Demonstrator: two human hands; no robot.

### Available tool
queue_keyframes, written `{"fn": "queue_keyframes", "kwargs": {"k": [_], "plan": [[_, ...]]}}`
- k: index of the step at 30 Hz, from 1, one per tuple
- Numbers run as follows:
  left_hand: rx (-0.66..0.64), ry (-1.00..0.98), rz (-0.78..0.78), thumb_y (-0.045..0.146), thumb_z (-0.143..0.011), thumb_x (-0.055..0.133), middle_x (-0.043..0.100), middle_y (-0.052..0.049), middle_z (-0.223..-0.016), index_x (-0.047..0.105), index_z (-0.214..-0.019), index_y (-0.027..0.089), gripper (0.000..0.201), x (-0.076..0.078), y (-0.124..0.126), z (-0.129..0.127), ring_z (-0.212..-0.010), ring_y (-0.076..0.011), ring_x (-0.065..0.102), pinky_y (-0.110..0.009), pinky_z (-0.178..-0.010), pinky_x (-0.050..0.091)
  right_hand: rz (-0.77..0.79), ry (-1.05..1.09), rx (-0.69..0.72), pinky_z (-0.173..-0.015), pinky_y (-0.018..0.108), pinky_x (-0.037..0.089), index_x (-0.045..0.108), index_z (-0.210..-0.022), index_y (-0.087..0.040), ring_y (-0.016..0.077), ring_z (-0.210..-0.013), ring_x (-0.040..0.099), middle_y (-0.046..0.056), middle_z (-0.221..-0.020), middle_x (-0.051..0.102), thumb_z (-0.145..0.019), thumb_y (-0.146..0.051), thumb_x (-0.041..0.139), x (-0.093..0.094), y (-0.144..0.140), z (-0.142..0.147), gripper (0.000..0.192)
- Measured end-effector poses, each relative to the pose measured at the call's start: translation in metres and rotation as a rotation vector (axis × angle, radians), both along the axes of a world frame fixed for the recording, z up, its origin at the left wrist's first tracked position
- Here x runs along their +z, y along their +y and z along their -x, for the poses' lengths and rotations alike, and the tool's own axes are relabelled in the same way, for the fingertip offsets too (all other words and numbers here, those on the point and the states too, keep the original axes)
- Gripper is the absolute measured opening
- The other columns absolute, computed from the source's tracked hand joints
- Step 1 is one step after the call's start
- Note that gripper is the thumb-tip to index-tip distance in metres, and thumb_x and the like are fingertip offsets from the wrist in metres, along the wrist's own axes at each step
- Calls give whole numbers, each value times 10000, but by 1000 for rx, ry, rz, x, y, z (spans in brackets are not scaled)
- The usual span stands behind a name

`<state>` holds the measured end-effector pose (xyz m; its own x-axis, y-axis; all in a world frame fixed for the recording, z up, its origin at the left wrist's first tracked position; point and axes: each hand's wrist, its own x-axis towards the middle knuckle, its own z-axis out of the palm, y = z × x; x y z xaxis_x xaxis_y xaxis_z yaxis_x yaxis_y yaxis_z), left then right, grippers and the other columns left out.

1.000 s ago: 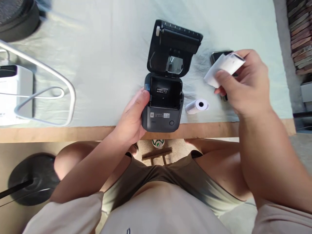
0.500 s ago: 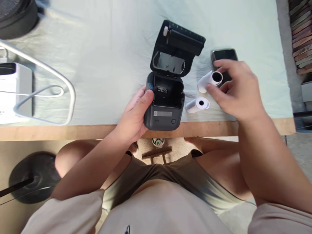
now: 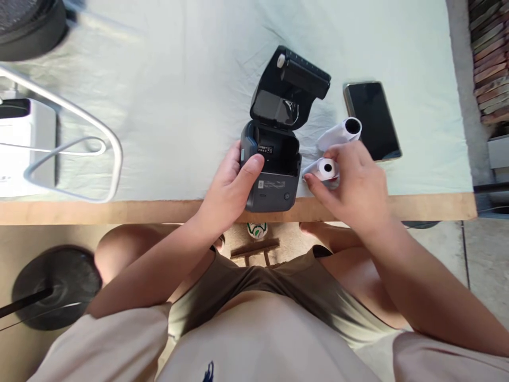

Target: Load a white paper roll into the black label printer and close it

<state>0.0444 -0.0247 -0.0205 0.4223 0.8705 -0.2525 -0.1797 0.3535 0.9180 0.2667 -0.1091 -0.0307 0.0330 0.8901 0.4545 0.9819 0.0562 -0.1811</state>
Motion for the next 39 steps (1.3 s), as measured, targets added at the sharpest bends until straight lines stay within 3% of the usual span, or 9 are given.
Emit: {"fn": "queue_keyframes", "kwargs": {"k": [4,7,10,14,19,23,28,35,39], "plan": [[-119,166,-198,519,-1054,692,764,-102,-1207,689,-1368,146,488,0,5,4,-1082,-224,722,-272,-888,608,10,115,117,-691,283,475,685,-1261,-221,182,-907,661,83,-1077,688,-992,-332,638,-5,0,-1,294],[-179,218,-343,571,-1062,659,750,-131,-1327,666,-1422,111,584,-3,9,6,-1182,-227,692,-287,-1023,590,23,291,188,-716,284,522,630,-1363,-247,153,-869,631,61,-1087,689,-898,-261,684,-8,-1,-7,468],[-177,201,-338,598,-1062,647,753,-126,-1284,655,-1447,103,627,-9,11,6,-1110,-210,685,-283,-949,594,-26,434,185,-706,288,534,518,-1401,-260,153,-878,641,39,-1079,678,-821,-220,672,-9,0,-12,601],[-178,162,-333,625,-1054,659,749,-115,-1250,667,-1434,116,635,-15,12,5,-1093,-212,693,-290,-929,587,-175,612,254,-740,318,542,473,-1315,-293,166,-932,674,28,-1106,678,-824,-150,630,8,4,-7,535],[-160,199,-391,651,-1054,655,765,-109,-1275,707,-1375,157,592,-14,12,6,-1188,-249,699,-329,-1006,591,-115,322,305,-908,407,615,460,-1341,-285,215,-1097,751,68,-1283,702,-889,-166,614,36,16,20,492],[-158,224,-417,626,-1062,642,755,-139,-1423,669,-1401,143,591,-12,11,8,-1330,-285,700,-366,-1142,578,-123,17,219,-870,389,507,596,-1238,-246,212,-904,714,23,-1085,767,-921,-141,550,31,31,33,337],[-205,212,-405,584,-1077,592,717,-179,-1505,557,-1526,50,698,-11,9,10,-1361,-255,690,-325,-1154,573,-118,42,273,-730,314,443,698,-1046,-226,166,-877,699,15,-1057,766,-995,-156,615,21,40,30,119],[-207,222,-370,579,-1082,530,683,-156,-1517,554,-1545,58,698,-9,8,14,-1408,-260,627,-347,-1233,491,-202,41,504,-802,349,474,670,-995,-214,121,-799,667,-16,-892,747,-1063,-211,666,32,27,37,68],[-234,184,-339,616,-968,668,704,-146,-1389,568,-1514,71,777,-7,9,13,-1258,-259,660,-339,-1064,563,-109,120,593,-819,344,493,674,-1079,-202,120,-873,716,-4,-952,772,-1069,-304,697,36,21,34,105]]}}
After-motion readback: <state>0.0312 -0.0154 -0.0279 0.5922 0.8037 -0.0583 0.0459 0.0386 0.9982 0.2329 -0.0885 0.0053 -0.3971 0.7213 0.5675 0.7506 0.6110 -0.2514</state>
